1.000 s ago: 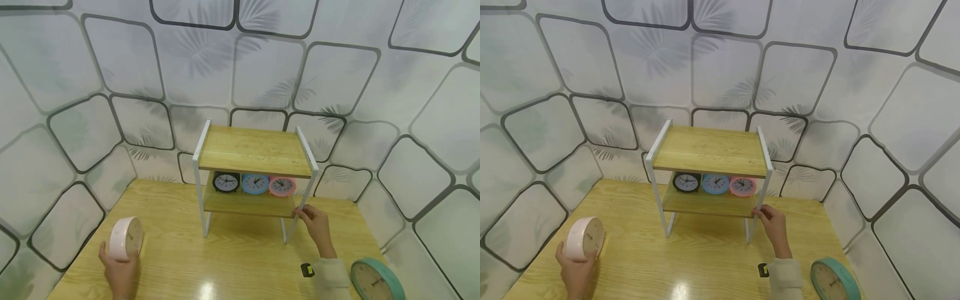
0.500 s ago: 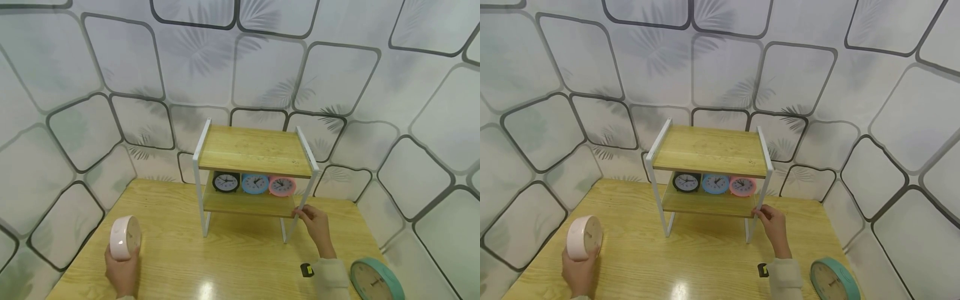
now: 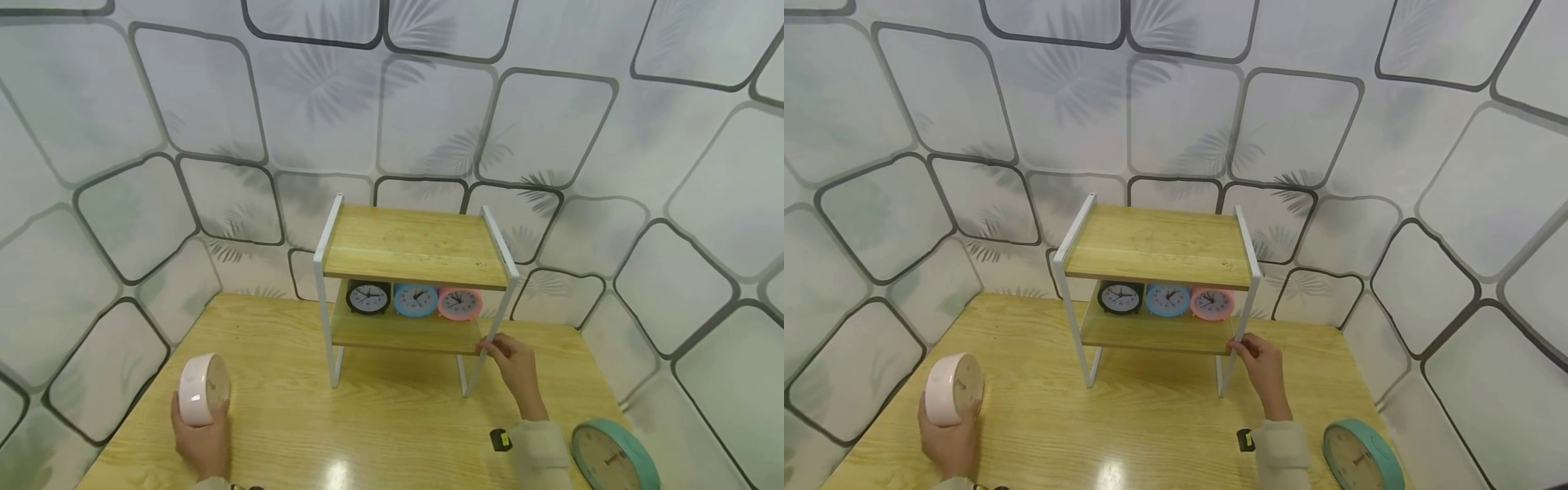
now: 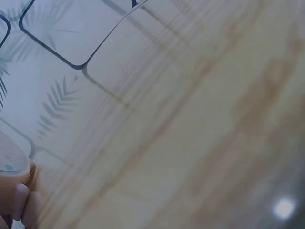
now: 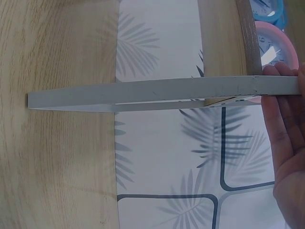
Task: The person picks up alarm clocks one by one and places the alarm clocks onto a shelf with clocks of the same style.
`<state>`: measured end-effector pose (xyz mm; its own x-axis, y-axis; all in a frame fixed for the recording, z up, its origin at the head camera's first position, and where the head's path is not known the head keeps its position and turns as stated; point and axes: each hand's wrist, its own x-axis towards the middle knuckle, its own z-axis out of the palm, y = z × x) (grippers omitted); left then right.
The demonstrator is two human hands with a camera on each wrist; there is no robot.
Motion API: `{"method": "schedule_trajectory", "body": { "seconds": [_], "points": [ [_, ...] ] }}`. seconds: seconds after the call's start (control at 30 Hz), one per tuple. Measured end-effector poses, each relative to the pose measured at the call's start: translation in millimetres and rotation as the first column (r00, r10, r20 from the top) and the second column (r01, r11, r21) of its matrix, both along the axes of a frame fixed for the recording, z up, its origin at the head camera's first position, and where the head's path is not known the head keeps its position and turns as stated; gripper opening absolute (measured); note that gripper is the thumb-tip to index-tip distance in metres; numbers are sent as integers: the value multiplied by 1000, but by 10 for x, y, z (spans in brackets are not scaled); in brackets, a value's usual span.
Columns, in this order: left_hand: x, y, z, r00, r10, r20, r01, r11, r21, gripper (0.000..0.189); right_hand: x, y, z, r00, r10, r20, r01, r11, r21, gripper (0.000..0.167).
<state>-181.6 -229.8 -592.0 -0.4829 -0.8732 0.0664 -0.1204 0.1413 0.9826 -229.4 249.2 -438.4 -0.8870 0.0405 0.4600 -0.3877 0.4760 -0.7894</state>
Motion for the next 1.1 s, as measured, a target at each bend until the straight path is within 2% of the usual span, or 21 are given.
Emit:
{"method": "schedule_trajectory", "body": {
  "seconds": [0.23,0.43,0.57,0.77,1.1],
  "points": [
    [-31,26,-16,999,36,-35,-35,999,4,73,1,-4,9,1000,1,-7,-1,1000,-2,5],
    [-33,38,-2,999,16,-47,-18,999,-31,53,0,-3,28,1000,-11,3,11,1000,21,5],
    [-37,19,-7,1000,-10,2,10,998,-67,44,4,-1,23,1000,-13,3,13,1000,23,5],
    [-35,-6,15,995,-53,87,61,993,-103,43,10,-7,24,999,-24,22,24,1000,20,5],
    [-18,-54,35,991,-84,109,94,991,-95,43,23,-23,30,999,-20,32,20,1000,-9,5]
  ]
}}
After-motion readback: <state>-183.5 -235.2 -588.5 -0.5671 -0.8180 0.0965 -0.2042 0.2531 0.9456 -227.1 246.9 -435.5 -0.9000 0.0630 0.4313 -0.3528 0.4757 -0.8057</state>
